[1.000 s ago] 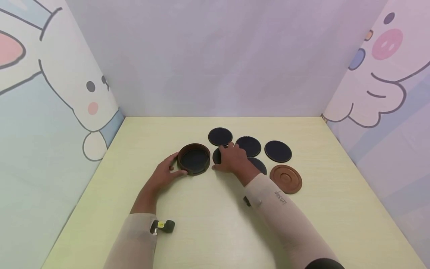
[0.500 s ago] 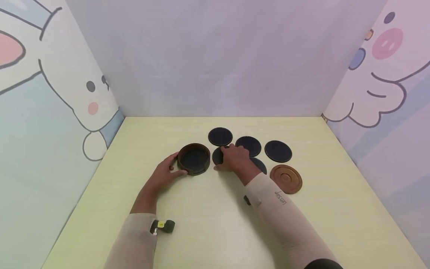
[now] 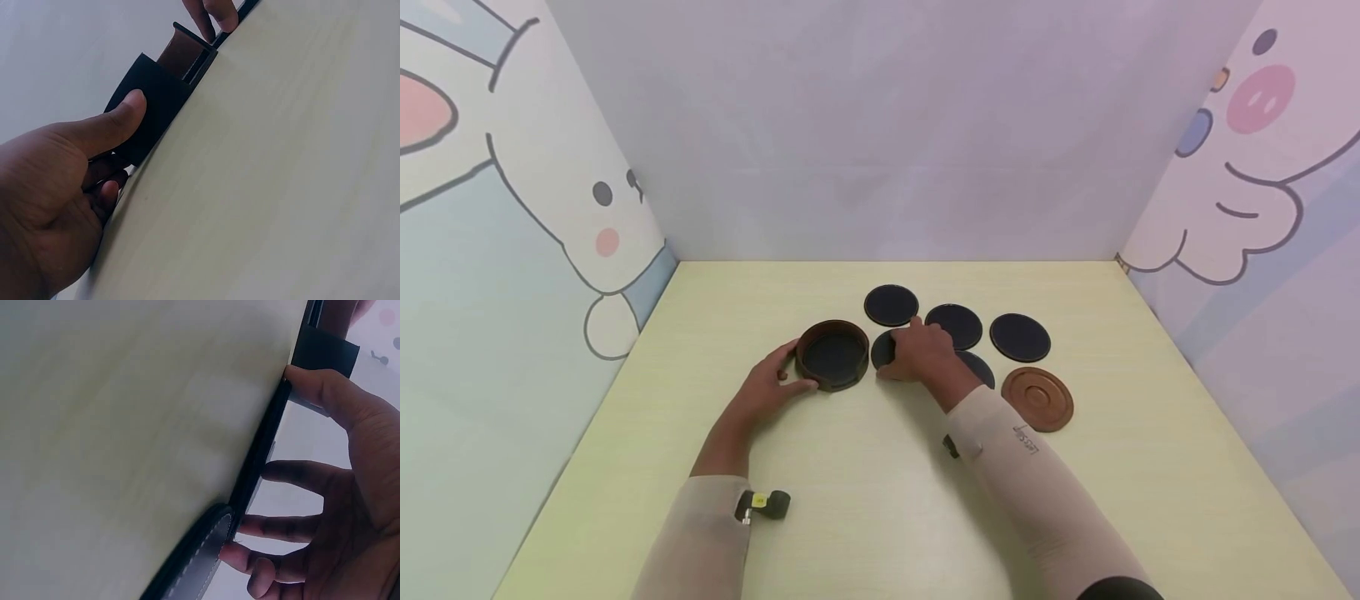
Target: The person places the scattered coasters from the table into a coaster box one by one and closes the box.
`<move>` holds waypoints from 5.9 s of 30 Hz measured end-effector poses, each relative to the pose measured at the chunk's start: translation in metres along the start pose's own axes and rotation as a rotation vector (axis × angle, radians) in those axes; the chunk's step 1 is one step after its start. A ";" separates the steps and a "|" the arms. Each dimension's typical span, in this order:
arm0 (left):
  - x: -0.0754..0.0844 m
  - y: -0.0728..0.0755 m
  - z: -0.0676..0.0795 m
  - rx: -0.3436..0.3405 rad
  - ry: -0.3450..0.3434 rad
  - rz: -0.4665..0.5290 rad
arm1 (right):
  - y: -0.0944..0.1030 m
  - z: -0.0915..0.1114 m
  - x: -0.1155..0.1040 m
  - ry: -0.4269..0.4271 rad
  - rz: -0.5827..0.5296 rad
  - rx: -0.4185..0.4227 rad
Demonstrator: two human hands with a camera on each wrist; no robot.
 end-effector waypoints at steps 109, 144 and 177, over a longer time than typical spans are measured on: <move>0.005 0.000 0.002 0.009 -0.013 -0.026 | 0.037 0.013 -0.090 0.255 0.065 0.297; 0.007 0.001 0.004 0.002 -0.009 -0.018 | 0.022 0.008 -0.107 0.263 0.138 0.254; 0.008 0.001 0.004 0.016 -0.036 -0.007 | 0.042 -0.006 -0.051 0.120 -0.004 0.231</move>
Point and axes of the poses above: each hand's wrist, its own z-axis away from the middle knuckle, its own y-axis out of the back of the hand, x = y × z, the point moved 10 cm from there along -z, towards the middle knuckle, and after that the axes turned 7 degrees about y, right-handed, at the moved point
